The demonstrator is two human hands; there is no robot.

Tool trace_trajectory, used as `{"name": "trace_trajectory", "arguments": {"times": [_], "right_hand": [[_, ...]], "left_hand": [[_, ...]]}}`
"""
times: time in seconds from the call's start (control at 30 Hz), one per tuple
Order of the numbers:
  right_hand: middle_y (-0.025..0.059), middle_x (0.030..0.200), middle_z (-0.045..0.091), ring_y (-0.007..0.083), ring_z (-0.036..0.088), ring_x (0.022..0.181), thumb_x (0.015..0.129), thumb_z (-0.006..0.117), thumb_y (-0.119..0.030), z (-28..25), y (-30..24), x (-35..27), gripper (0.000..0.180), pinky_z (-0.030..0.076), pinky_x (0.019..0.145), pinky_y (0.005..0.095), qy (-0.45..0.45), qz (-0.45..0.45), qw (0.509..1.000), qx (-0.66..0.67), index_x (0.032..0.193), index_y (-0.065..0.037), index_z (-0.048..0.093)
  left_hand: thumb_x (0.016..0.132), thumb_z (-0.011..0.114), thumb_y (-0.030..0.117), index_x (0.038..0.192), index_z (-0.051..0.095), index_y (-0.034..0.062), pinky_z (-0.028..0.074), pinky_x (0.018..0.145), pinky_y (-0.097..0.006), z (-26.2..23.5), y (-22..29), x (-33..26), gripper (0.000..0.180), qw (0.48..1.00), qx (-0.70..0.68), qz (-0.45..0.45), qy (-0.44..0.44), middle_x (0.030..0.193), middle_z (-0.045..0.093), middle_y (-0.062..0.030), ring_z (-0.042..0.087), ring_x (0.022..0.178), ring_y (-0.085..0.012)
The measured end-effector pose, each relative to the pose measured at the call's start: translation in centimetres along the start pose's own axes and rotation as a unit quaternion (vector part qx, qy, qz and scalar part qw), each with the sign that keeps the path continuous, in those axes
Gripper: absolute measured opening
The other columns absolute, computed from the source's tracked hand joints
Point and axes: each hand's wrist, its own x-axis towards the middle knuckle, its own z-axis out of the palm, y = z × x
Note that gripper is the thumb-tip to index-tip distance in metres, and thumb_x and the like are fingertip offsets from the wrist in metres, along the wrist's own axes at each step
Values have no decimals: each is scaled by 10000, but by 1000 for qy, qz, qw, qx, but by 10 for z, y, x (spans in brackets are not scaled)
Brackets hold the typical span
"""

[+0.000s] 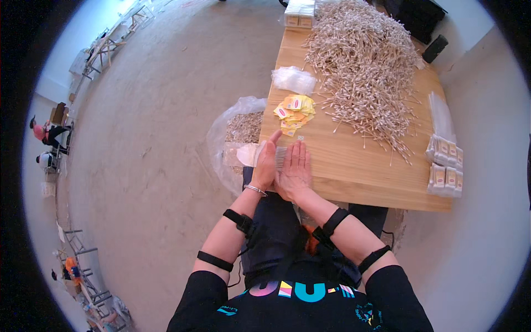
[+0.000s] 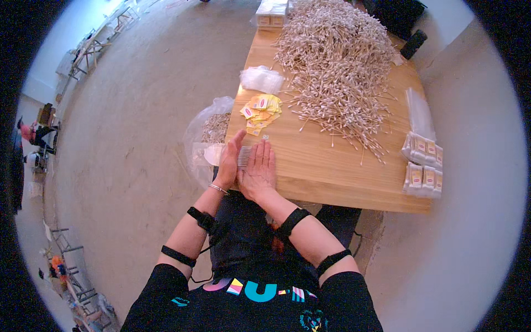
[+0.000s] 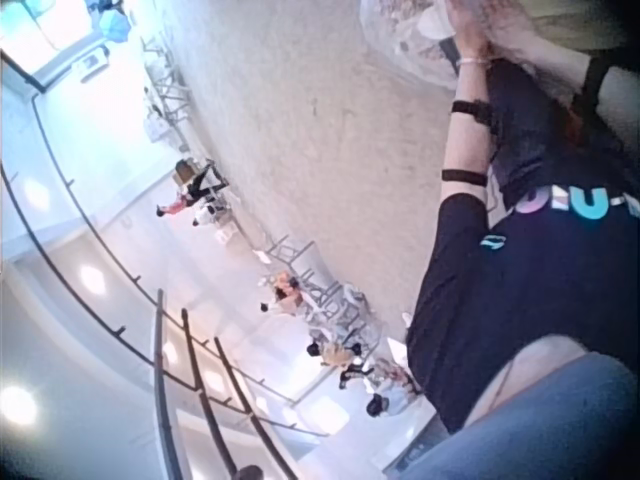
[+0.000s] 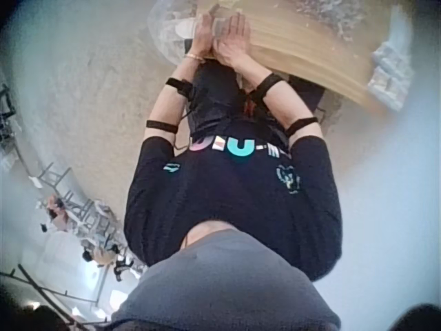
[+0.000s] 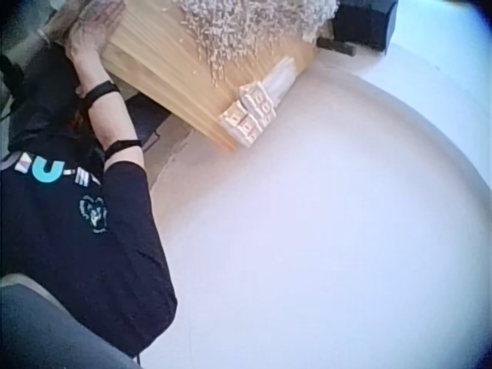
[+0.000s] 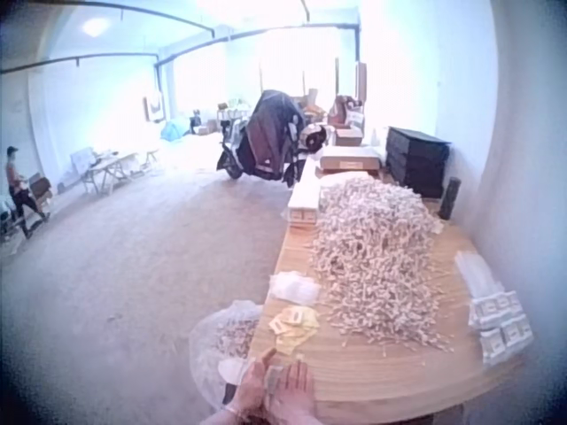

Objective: Sorting, counting, and packaging cotton swabs into small bags with labels.

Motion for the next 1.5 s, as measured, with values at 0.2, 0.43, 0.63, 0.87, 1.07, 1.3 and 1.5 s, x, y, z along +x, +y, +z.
{"name": "trace_trajectory", "arguments": {"times": [0.2,0.43,0.63,0.87,1.07,1.3,1.5], "right_hand": [[268,1470,61,384,-7,1383,856,415,-404,-6,-1,-4,781,2,1119,463,-32,-25,999,20,1376,111,140],[268,1470,53,393,-5,1380,856,416,-413,-8,-1,-7,795,-9,1118,466,-44,-34,998,21,1385,103,122],[269,1472,43,400,-11,1379,858,425,-425,-5,-8,-4,811,-10,1118,470,-67,-30,997,-23,1391,97,106],[285,1462,53,406,4,1376,843,462,-415,0,-14,-2,842,15,1117,468,-21,-39,999,-2,1382,113,90],[287,1457,66,409,8,1375,836,488,-408,7,-26,8,844,24,1117,472,-20,-54,998,9,1371,122,108],[295,1451,80,413,6,1375,822,501,-394,7,-44,9,847,31,1115,476,-20,-54,998,27,1364,129,114],[311,1446,74,423,5,1372,797,532,-413,20,-57,15,898,26,1114,476,-4,-72,997,11,1363,133,100]], "left_hand": [[984,249,446,1321,391,-28,260,1053,-314,-2,-9,-2,599,994,-99,-18,45,1347,430,-160,376,1264,-227],[985,244,439,1308,422,-7,273,1050,-312,-3,-7,-2,579,999,-4,2,34,1327,456,-159,409,1242,-228],[950,377,326,1328,403,15,245,1068,-323,-10,11,-7,489,998,64,3,-16,1336,449,-156,381,1272,-243],[648,661,120,1327,403,84,104,1128,-464,-84,44,-7,727,810,563,126,-102,1332,447,-105,273,1335,-302],[655,649,98,1198,493,83,80,1124,-489,-92,44,4,565,794,573,89,-182,1282,493,-52,309,1324,-254],[599,734,126,1210,478,136,45,1128,-487,-96,40,4,663,795,574,87,-174,1275,496,-28,309,1327,-230],[590,754,155,1251,448,139,34,1129,-484,-103,33,2,729,807,555,90,-178,1305,472,-33,307,1330,-234]]}}
